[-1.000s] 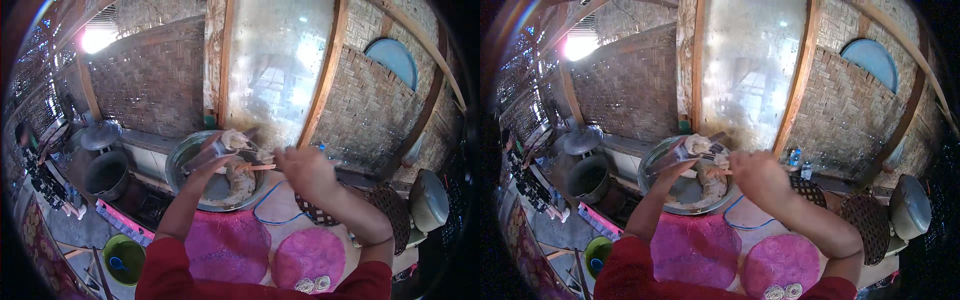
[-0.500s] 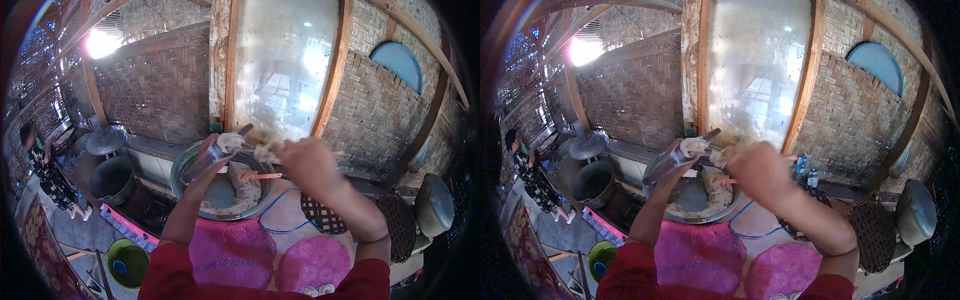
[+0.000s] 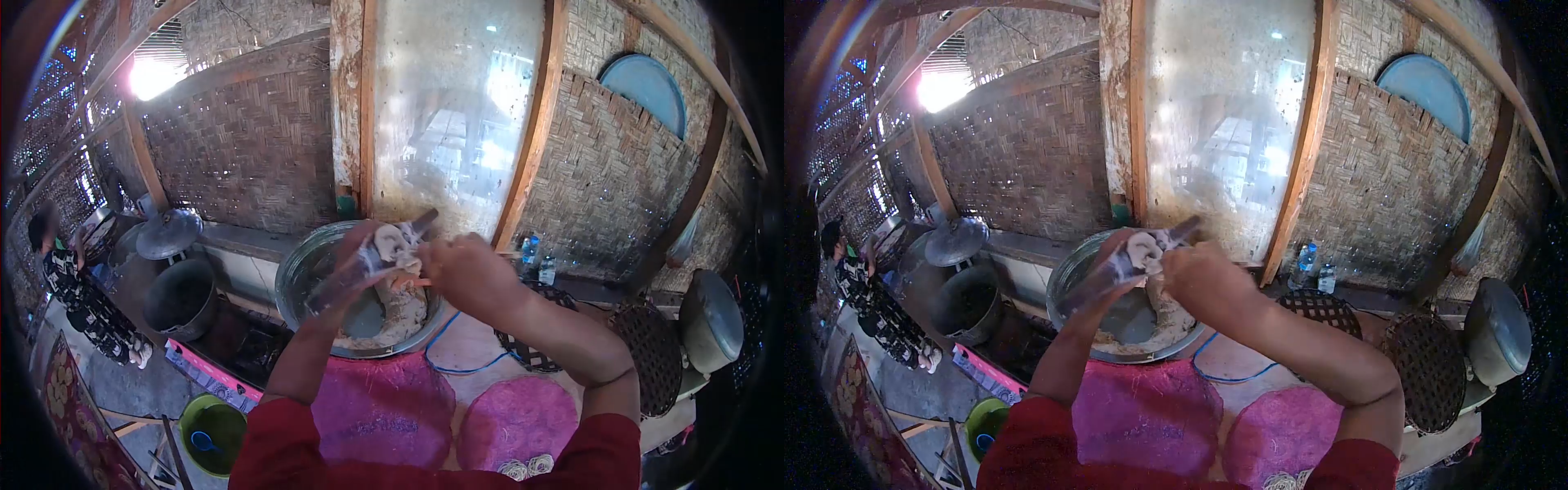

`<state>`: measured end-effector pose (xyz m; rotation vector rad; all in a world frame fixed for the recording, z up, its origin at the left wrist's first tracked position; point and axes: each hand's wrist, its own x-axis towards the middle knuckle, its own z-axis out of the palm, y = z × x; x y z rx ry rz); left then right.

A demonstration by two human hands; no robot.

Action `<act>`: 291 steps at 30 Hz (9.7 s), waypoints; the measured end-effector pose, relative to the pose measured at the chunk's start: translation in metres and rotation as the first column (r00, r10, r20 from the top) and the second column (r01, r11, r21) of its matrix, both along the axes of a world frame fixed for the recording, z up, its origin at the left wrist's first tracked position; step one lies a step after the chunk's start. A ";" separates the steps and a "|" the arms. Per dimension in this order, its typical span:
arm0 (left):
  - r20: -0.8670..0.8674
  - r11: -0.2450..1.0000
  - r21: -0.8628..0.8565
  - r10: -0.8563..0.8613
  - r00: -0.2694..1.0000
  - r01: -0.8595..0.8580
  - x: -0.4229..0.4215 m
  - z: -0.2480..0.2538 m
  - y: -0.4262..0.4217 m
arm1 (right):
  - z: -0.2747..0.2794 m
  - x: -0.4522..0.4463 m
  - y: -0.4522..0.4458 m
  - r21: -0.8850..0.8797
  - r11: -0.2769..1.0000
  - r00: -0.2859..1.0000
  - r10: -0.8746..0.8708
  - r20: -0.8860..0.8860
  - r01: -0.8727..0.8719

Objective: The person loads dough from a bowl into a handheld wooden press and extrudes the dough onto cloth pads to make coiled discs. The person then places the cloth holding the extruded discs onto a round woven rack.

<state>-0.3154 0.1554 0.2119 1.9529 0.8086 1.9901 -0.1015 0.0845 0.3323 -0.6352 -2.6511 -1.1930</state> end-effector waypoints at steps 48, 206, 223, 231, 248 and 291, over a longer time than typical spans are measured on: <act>0.756 0.302 0.211 -0.653 0.040 0.929 -0.007 0.036 -0.083 | -0.129 -0.036 -0.071 0.627 -0.484 0.454 -0.863 -0.223 -0.610; 0.957 0.066 0.258 -0.154 -0.246 0.964 0.308 -0.204 0.037 | -0.225 0.298 -0.121 -0.835 -0.312 0.203 -0.948 0.244 -0.454; 0.982 0.154 0.147 -0.145 -0.125 0.977 0.297 -0.169 0.031 | -0.211 0.295 -0.115 -0.843 -0.242 0.222 -0.963 0.150 -0.480; 0.985 0.184 0.172 -0.036 -0.168 0.968 0.321 -0.206 0.018 | -0.213 0.312 -0.117 -0.863 -0.294 0.230 -0.949 0.214 -0.411; 0.970 0.040 0.231 -0.093 -0.226 0.972 0.371 -0.203 0.043 | -0.225 0.359 -0.107 -0.795 -0.303 0.144 -0.953 0.268 -0.526; 0.969 0.000 0.217 -0.122 -0.215 0.976 0.353 -0.179 0.038 | -0.257 0.362 -0.109 -0.638 -0.322 0.204 -0.945 0.254 -0.699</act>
